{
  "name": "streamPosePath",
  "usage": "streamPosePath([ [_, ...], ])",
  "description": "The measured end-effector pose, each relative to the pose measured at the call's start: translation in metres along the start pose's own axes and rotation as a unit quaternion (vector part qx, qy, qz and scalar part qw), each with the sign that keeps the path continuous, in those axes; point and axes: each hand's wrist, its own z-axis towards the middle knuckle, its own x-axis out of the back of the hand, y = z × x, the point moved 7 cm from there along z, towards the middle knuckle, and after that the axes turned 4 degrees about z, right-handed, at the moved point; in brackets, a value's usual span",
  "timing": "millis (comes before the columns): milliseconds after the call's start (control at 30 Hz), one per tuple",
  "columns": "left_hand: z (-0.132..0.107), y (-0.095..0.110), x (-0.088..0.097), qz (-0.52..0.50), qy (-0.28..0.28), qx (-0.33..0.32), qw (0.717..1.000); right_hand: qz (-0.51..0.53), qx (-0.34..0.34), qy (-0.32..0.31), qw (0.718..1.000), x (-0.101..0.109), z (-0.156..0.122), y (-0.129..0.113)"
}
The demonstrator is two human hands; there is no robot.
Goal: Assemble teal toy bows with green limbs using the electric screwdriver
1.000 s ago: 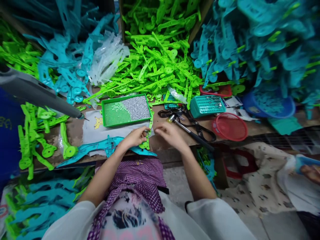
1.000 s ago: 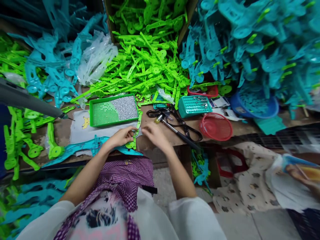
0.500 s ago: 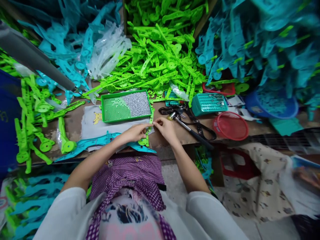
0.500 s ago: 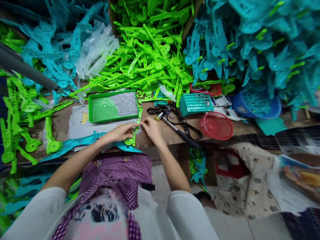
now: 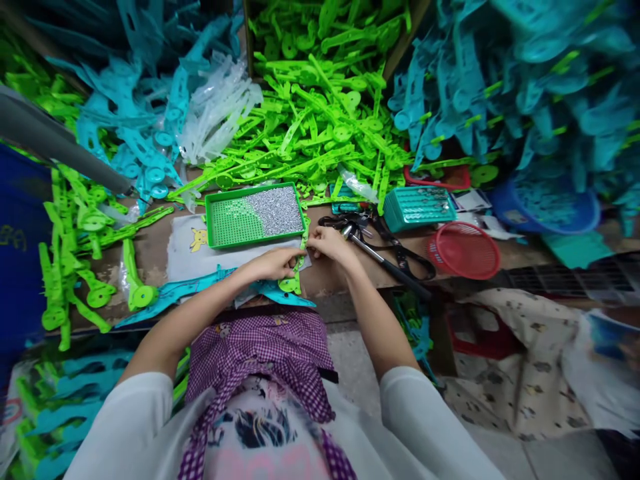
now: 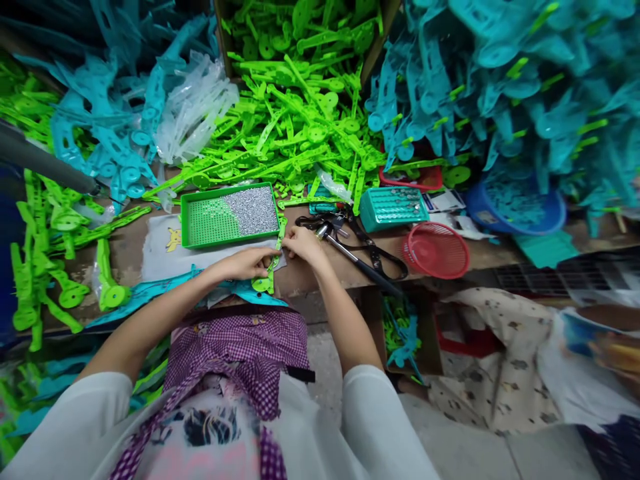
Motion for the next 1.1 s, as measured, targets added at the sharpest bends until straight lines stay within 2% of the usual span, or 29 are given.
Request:
streamPosePath([
  [133,0.002,-0.003,-0.001,-0.027,-0.017,0.006,0.999,0.044,0.003,-0.034,0.998,-0.001,0.002,-0.002],
  [300,0.004,-0.006,-0.001,-0.036,-0.025,0.010,0.999,0.008,0.013,0.024,1.000,-0.004,-0.001,0.002],
  [400,0.004,-0.007,-0.001,-0.040,-0.010,0.004,0.999,-0.011,0.069,0.035,0.997,0.003,-0.011,-0.002],
  [433,0.004,-0.008,-0.001,-0.043,-0.003,0.000,0.999,-0.017,0.096,0.058,0.994,0.013,-0.015,-0.005],
  [500,0.004,-0.008,-0.001,-0.054,0.006,-0.011,0.998,-0.054,0.135,0.162,0.976,0.046,-0.022,-0.010],
  [567,0.004,-0.009,-0.002,-0.069,0.004,-0.016,0.997,-0.137,0.137,0.293,0.936,0.084,-0.025,-0.015],
  [633,0.004,-0.009,-0.003,-0.082,0.004,-0.015,0.997,-0.221,0.118,0.344,0.905,0.109,-0.015,-0.020],
  [767,0.003,-0.008,-0.002,-0.091,0.004,-0.017,0.996,-0.271,0.068,0.332,0.901,0.139,0.018,-0.024],
  [867,0.004,-0.010,-0.004,-0.097,-0.010,-0.011,0.995,-0.253,0.026,0.281,0.926,0.156,0.035,-0.025],
  [933,0.006,-0.012,-0.004,-0.098,-0.010,-0.004,0.995,-0.237,0.013,0.207,0.949,0.159,0.044,-0.025],
  [1000,0.007,-0.013,-0.005,-0.101,-0.009,-0.001,0.995,-0.232,0.002,0.168,0.958,0.159,0.049,-0.026],
  [1100,0.008,-0.014,-0.008,-0.125,-0.020,0.001,0.992,-0.262,-0.037,0.208,0.942,0.153,0.050,-0.027],
])
